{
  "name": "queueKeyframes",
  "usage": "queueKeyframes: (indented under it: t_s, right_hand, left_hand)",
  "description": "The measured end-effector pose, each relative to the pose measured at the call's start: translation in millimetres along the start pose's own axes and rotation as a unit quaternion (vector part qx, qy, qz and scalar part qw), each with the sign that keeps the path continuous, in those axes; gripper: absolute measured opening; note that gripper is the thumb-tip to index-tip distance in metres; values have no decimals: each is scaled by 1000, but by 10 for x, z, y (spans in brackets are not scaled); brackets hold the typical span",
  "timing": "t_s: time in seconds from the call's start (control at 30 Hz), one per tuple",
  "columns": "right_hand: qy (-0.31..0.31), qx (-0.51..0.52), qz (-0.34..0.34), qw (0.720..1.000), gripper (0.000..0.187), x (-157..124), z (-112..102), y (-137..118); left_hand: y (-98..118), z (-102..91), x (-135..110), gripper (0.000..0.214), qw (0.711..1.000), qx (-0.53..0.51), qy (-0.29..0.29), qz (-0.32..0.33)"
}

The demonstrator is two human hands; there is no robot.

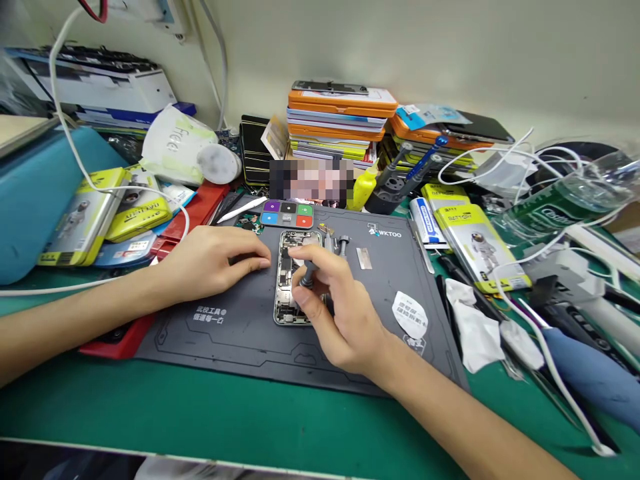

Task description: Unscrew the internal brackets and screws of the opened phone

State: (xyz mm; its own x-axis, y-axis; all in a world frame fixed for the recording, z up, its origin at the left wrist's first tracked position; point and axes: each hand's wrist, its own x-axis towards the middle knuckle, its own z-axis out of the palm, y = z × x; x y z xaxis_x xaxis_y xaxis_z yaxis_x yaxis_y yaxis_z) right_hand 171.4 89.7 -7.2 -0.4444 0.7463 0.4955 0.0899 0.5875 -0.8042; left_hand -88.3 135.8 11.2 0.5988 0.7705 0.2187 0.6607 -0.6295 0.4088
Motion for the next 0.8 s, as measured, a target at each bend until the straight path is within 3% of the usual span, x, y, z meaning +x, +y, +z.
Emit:
queueKeyframes:
  t_s: [0.1, 0.17, 0.4, 0.8]
  right_hand:
    - [-13, -1, 3, 1000, 46, -8, 14, 1]
    - [-17, -5, 1, 1000, 46, -8, 17, 3]
    - [-28, -11, -21, 999, 50, -7, -2, 18]
    - [-26, -82, -54, 995, 53, -1, 3, 4]
  left_hand:
    - [36, 21, -43, 24, 983, 173, 42, 53]
    - [50, 24, -55, 25, 971, 223, 51, 66]
    - [71, 19, -56, 25, 957, 270, 65, 87]
    - [124, 8, -55, 25, 935, 345, 45, 65]
